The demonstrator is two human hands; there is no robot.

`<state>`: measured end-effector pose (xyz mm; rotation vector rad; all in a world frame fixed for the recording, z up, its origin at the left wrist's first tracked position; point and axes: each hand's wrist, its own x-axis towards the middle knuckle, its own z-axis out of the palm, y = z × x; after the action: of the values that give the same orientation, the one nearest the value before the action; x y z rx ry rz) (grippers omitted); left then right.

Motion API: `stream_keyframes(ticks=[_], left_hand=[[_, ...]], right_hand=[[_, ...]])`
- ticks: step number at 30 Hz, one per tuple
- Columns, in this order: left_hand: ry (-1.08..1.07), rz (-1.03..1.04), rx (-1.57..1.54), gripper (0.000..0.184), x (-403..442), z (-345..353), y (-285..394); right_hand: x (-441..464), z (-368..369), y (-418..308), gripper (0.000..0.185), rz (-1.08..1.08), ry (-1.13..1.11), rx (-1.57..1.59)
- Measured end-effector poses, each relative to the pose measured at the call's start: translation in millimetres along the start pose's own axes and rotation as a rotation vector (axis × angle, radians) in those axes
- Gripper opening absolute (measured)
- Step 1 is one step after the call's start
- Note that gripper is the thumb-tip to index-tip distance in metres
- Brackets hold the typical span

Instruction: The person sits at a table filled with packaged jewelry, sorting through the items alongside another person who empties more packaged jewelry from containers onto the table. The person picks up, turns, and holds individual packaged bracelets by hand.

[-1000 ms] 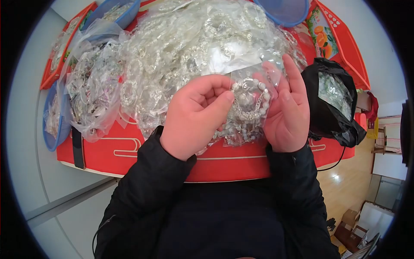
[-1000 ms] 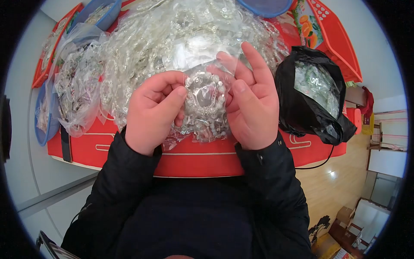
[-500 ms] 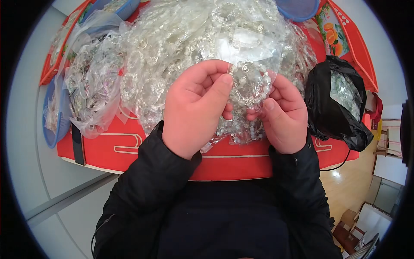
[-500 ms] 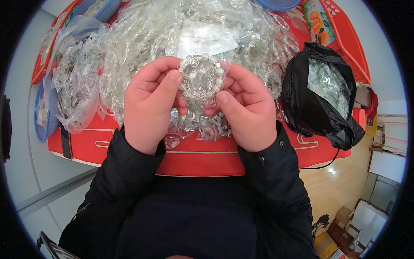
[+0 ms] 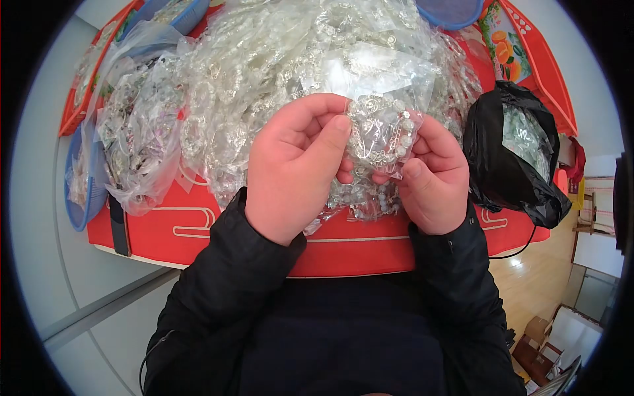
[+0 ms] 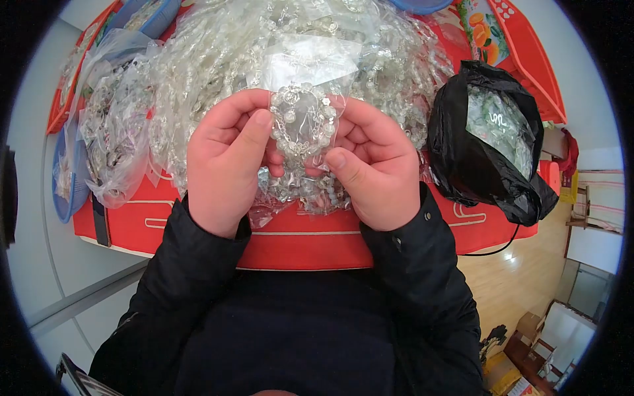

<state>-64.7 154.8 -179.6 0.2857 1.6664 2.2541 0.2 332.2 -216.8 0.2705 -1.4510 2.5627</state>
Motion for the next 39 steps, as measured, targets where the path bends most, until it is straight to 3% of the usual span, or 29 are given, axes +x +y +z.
stream_keyframes(ticks=[12, 17, 23, 26, 30, 35, 39], left_hand=[[-0.057, 0.002, -0.065, 0.025, -3, -4, 4], [-0.075, 0.067, -0.027, 0.025, -5, -2, 2], [-0.32, 0.289, -0.004, 0.035, -7, -8, -10], [-0.465, 0.596, 0.492, 0.04, 7, -14, -1], [-0.429, 0.693, 0.807, 0.048, 6, -11, 2], [-0.32, 0.744, 0.969, 0.051, 3, -10, 9], [-0.181, 0.607, 0.713, 0.05, 3, -12, -5]], right_hand=[[-3, 2, 0, 0.051, -0.074, 0.099, -0.095], [-5, 4, 0, 0.042, -0.069, 0.205, -0.334], [-10, 2, 4, 0.038, 0.009, 0.085, -0.374], [-9, 4, 0, 0.048, -0.053, -0.021, -0.187], [-9, -12, 18, 0.047, -0.053, -0.098, -0.04], [-12, -2, 3, 0.041, 0.15, 0.118, -0.072], [-11, 4, -8, 0.04, 0.185, 0.097, 0.063]])
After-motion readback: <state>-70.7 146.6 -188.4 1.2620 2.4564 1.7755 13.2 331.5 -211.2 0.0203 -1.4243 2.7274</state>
